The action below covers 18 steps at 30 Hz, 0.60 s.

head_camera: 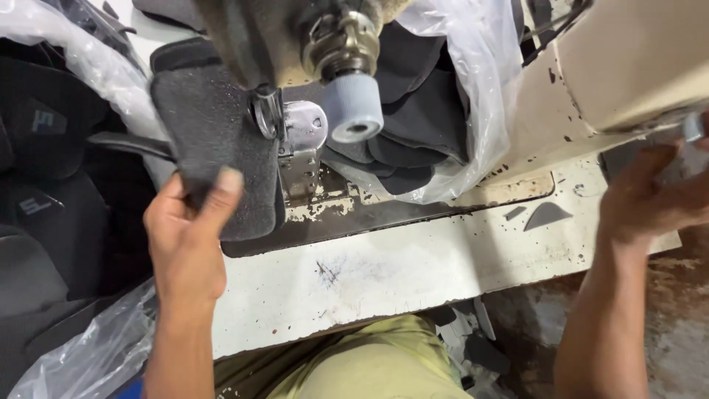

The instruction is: The person uses a sewing machine to stitch black car mats. They repeatedly pick up mats from a plastic bag, align them under the needle, sew along the edges, and place the finished pieces aside. The person also handles a small black rectangular piece, attaching it to a mat before sewing.

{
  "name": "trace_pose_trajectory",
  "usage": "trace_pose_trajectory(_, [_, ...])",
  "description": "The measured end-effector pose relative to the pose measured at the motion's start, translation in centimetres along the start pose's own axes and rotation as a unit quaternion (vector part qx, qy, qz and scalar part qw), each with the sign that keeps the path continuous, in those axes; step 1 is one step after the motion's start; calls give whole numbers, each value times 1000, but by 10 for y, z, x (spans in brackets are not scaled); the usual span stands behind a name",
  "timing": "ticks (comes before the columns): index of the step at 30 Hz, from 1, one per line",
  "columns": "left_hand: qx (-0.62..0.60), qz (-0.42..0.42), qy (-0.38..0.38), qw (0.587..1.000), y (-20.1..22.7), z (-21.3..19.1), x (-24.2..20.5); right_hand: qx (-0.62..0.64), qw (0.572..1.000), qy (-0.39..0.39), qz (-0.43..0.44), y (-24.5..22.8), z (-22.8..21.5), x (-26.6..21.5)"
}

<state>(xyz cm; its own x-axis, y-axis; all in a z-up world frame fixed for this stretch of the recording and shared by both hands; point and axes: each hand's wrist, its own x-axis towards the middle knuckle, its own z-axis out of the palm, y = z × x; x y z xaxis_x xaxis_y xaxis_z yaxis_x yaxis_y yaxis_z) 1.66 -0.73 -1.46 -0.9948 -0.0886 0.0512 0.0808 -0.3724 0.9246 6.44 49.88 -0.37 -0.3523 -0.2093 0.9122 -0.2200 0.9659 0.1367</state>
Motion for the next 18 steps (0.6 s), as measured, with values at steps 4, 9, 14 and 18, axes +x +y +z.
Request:
trace_pose_trajectory(4, [-38, -151, -10, 988, -40, -52, 45, 114, 980, 25, 163, -70, -6, 44])
trace_pose_trajectory(9, [-111, -50, -84, 989, -6, -11, 122, 281, 926, -252, -13, -184, 89, 83])
trace_pose_trajectory(14, [12, 6, -112, 994, -72, -14, 174, 209, 883, -421, -10, -188, 246, 17])
trace_pose_trajectory(18, [138, -52, -3, 989, -84, -20, 102, 238, 937, -249, -54, -171, 336, -38])
